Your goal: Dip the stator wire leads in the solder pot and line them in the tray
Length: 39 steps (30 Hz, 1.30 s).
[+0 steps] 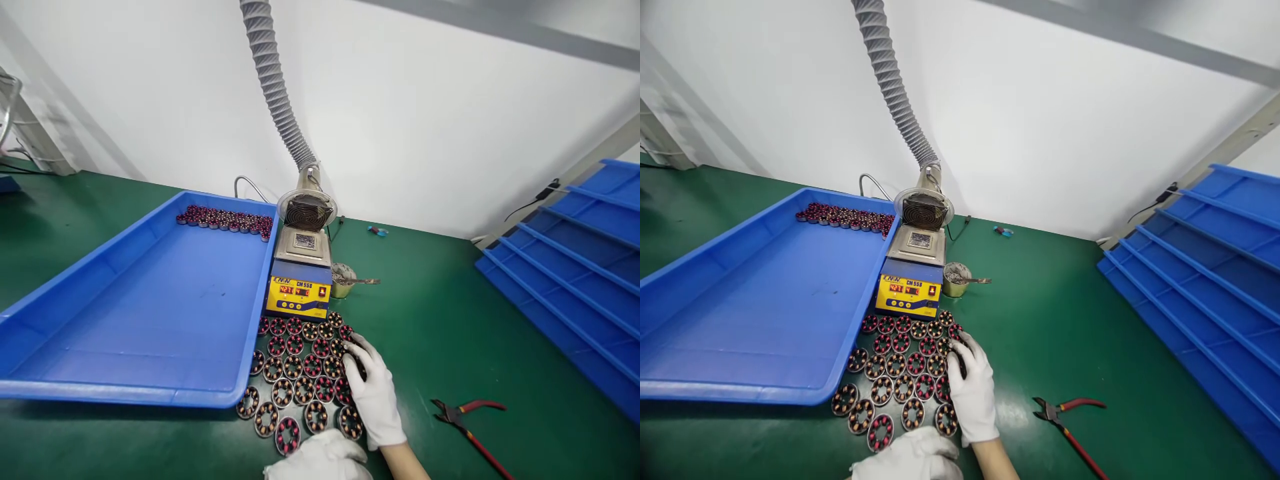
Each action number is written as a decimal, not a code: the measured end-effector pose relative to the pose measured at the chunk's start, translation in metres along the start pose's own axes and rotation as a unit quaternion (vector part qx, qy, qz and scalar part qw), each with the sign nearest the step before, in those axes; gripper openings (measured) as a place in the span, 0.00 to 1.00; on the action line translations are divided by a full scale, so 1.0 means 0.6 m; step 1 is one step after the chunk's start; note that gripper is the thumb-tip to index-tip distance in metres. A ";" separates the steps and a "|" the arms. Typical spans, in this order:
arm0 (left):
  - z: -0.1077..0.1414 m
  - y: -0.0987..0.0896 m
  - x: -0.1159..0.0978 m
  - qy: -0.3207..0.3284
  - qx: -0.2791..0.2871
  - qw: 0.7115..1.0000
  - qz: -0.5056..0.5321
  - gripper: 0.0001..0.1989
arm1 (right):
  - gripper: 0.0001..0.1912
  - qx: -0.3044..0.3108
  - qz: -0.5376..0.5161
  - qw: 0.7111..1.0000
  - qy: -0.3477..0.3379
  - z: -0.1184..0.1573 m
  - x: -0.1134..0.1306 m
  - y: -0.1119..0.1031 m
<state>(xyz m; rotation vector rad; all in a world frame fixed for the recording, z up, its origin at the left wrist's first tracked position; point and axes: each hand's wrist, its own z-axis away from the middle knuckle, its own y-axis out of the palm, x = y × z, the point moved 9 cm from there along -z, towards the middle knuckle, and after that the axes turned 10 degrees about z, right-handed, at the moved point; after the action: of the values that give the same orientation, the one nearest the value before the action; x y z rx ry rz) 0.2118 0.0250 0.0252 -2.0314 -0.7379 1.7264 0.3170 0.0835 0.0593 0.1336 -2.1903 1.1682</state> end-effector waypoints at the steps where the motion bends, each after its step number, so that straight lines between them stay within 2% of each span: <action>1: -0.011 0.004 0.005 -0.004 -0.010 1.000 -0.006 0.11 | 0.13 -0.003 -0.005 1.000 0.002 -0.003 -0.002 0.003; 5: -0.035 0.021 0.005 -0.017 -0.050 0.998 -0.030 0.08 | 0.13 -0.033 -0.027 0.999 0.026 -0.002 -0.016 -0.001; 8: -0.003 0.012 -0.020 -0.015 -0.080 0.996 -0.046 0.09 | 0.12 -0.068 -0.049 0.995 0.050 0.002 -0.025 -0.023; 11: 0.065 -0.041 -0.050 -0.029 -0.133 0.988 -0.078 0.02 | 0.10 -0.108 -0.080 0.989 0.057 -0.005 -0.008 -0.064; 13: 0.110 -0.095 -0.063 -0.054 -0.189 0.973 -0.119 0.09 | 0.07 -0.147 -0.118 0.981 0.048 -0.021 0.027 -0.102; 14: 0.128 -0.122 -0.068 -0.070 -0.227 0.958 -0.159 0.12 | 0.06 -0.187 -0.186 0.964 0.040 -0.029 0.048 -0.127; 15: 0.143 -0.147 -0.073 -0.093 -0.262 0.929 -0.243 0.13 | 0.08 -0.224 -0.257 0.940 0.024 -0.037 0.072 -0.151; 16: 0.148 -0.157 -0.071 -0.116 -0.262 0.913 -0.290 0.12 | 0.10 -0.256 -0.332 0.908 0.005 -0.045 0.098 -0.173; 18: 0.145 -0.158 -0.054 -0.166 -0.227 0.891 -0.356 0.09 | 0.11 -0.288 -0.423 0.859 -0.024 -0.060 0.152 -0.208; 20: 0.132 -0.141 -0.033 -0.195 -0.180 0.887 -0.378 0.08 | 0.15 -0.298 -0.465 0.833 0.003 -0.067 0.188 -0.228; 22: 0.116 -0.134 -0.032 -0.169 -0.175 0.878 -0.412 0.09 | 0.19 -0.250 -0.497 0.831 0.007 -0.073 0.223 -0.230; 24: 0.098 -0.138 -0.052 -0.089 -0.167 0.879 -0.437 0.05 | 0.18 -0.195 -0.500 0.844 -0.011 -0.073 0.247 -0.227; 25: 0.091 -0.152 -0.069 -0.049 -0.176 0.881 -0.436 0.06 | 0.16 -0.172 -0.489 0.854 -0.028 -0.073 0.254 -0.225; 26: 0.085 -0.171 -0.088 -0.010 -0.179 0.886 -0.428 0.09 | 0.13 -0.154 -0.473 0.866 -0.040 -0.074 0.255 -0.223; 27: 0.086 -0.212 -0.114 0.012 -0.240 0.880 -0.410 0.11 | 0.11 -0.133 -0.458 0.877 -0.049 -0.077 0.253 -0.218; 29: 0.082 -0.287 -0.159 0.024 -0.306 0.869 -0.387 0.06 | 0.09 -0.074 -0.441 0.893 -0.057 -0.090 0.246 -0.202; 31: 0.068 -0.349 -0.192 0.017 -0.332 0.869 -0.365 0.06 | 0.14 0.018 -0.440 0.896 -0.060 -0.105 0.243 -0.174; 33: 0.048 -0.386 -0.211 0.028 -0.342 0.879 -0.330 0.07 | 0.19 0.119 -0.440 0.887 -0.072 -0.114 0.251 -0.144; 34: 0.039 -0.398 -0.214 0.042 -0.353 0.884 -0.304 0.06 | 0.18 0.149 -0.443 0.881 -0.072 -0.118 0.254 -0.132; 36: 0.025 -0.412 -0.206 0.067 -0.384 0.889 -0.240 0.06 | 0.14 0.153 -0.466 0.870 -0.049 -0.128 0.249 -0.118; 39: 0.016 -0.419 -0.170 0.052 -0.428 0.881 -0.195 0.12 | 0.10 0.095 -0.512 0.854 0.007 -0.142 0.232 -0.106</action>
<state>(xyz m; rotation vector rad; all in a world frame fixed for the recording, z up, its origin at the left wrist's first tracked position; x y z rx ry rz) 0.1533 0.1622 0.2523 -2.2023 -1.9771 1.1204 0.2726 0.1397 0.2192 1.2031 -1.5496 0.7112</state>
